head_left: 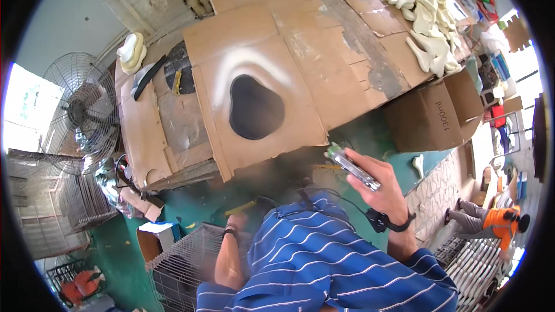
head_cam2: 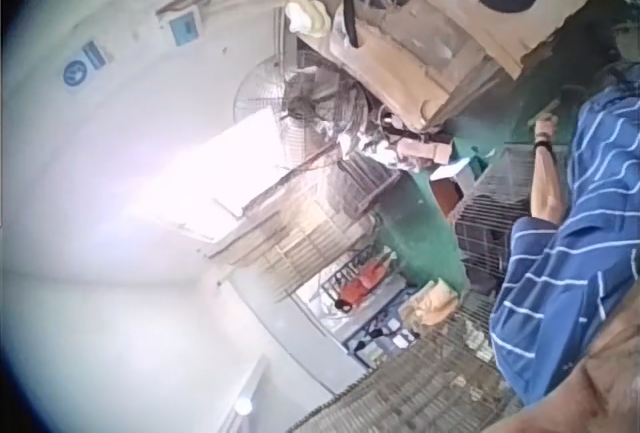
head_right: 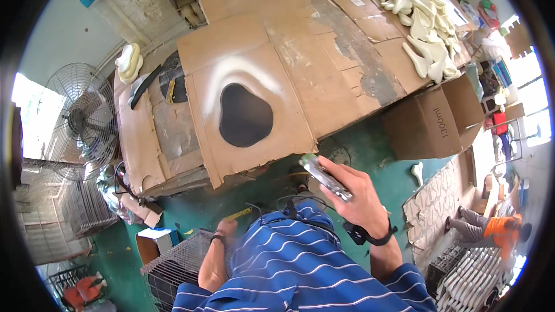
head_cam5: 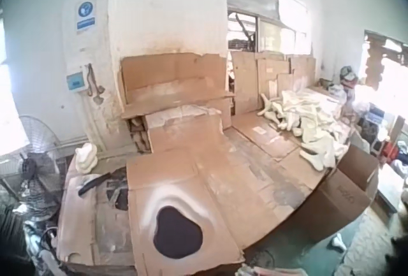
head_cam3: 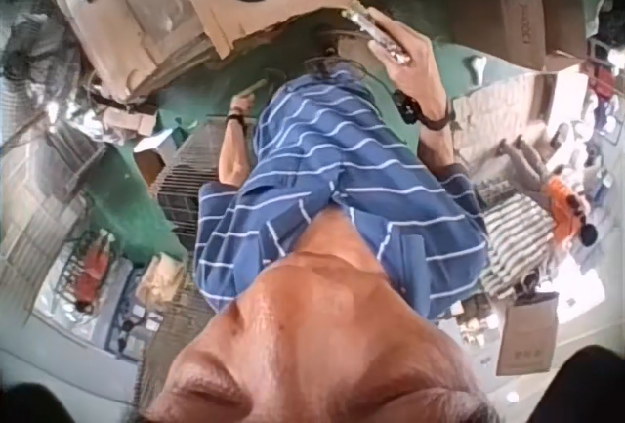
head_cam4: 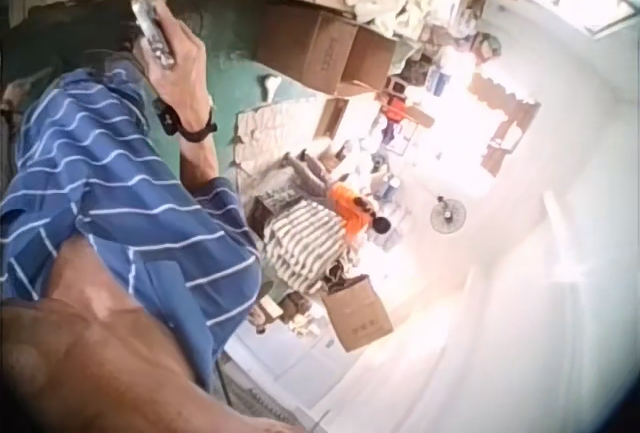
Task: The person repeatedly picks up black shoe insoles from a wire rack and sprays them with a handheld spray gun. The person places each insole on a cardboard-covered workbench, applies a coat of black spray, and then returns the insole to the rack. This process is repeated for multiple insoles throughout the video.
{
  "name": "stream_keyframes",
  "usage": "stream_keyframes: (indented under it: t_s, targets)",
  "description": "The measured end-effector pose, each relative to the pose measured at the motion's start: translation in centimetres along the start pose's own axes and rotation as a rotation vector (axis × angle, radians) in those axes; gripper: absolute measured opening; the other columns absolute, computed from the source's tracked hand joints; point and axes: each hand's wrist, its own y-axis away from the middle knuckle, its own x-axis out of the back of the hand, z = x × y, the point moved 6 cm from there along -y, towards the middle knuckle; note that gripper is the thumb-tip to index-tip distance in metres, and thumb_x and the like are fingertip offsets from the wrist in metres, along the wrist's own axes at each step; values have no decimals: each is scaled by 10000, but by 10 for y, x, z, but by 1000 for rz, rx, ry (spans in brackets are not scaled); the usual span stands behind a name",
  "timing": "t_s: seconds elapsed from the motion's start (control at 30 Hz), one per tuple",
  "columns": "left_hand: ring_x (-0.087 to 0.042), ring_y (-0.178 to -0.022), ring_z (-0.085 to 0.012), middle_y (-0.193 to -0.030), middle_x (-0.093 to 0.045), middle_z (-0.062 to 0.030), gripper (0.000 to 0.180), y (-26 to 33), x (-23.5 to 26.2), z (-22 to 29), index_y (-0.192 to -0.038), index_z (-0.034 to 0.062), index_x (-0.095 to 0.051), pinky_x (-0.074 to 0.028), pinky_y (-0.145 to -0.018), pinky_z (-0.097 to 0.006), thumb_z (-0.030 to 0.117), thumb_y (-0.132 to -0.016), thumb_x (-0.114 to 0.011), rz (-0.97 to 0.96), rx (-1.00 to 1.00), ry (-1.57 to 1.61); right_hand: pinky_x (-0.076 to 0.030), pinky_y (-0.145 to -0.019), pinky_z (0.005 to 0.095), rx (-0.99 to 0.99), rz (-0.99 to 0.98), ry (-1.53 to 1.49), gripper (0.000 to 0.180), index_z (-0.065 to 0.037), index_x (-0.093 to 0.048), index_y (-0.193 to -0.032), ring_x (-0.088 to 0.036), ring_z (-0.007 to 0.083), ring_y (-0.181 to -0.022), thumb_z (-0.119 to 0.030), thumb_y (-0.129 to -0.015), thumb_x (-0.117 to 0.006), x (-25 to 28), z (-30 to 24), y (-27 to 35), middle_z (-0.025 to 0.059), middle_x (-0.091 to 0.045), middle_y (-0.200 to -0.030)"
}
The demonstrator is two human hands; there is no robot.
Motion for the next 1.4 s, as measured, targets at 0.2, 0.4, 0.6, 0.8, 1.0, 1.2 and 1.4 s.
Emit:
stream_keyframes:
  t_s: [0.2,0.4,0.6,0.8,1.0,1.2,1.4]
  targets:
    - [-707,-902,-260,-1024,-698,-112,318,28,25,22,-1301,82,-609,-594,-752,-482,201,-1006,-600,270,456,1415,-550,-772,391,-27,-176,-129,625,-42,-595,-1379,-693,374,-864,24,-783,-769,-16,6,11,202,-707,-1025]
    - [-654,-680,-199,-852,-685,-70,175,34,-8,21,-1106,53,-637,-510,-542,-335,149,-960,-641,168,503,1361,-542,-757,356,41,28,-116,622,-25,-576,-1394,-695,353,-856,47,-799,-742,-4,13,-18,195,-705,-1036]
    - [-642,-691,-269,-910,-673,-89,164,39,-27,16,-1090,39,-638,-506,-563,-386,157,-981,-607,88,432,1769,-533,-741,335,-118,29,-66,524,0,-627,-1325,-700,319,-824,45,-811,-720,22,35,-3,201,-713,-1011]
    - [-638,-704,-245,-831,-636,-74,218,42,-48,4,-1166,28,-623,-486,-541,-377,147,-983,-621,89,501,1748,-539,-765,346,-109,-163,-99,550,-10,-622,-1339,-703,338,-853,22,-806,-754,19,32,9,205,-715,-1036]
    - [-671,-716,-210,-874,-684,-76,362,33,-7,32,-1279,36,-610,-500,-525,-338,159,-950,-697,157,552,1527,-537,-757,346,-52,-36,-144,573,-11,-601,-1362,-694,336,-850,40,-808,-742,9,20,-12,196,-705,-1017]
    - [-674,-721,-164,-914,-704,-58,342,27,34,49,-1262,62,-644,-533,-567,-325,174,-942,-683,192,550,1273,-536,-739,347,-103,-6,-82,554,-3,-620,-1336,-694,319,-803,50,-797,-738,32,39,5,198,-707,-989]
    - [-710,-822,-163,-978,-723,-69,381,7,59,72,-1289,37,-636,-583,-637,-332,170,-933,-661,180,458,1183,-539,-757,347,-57,-15,-173,575,-10,-624,-1335,-698,342,-835,54,-778,-753,24,32,3,199,-709,-1002]
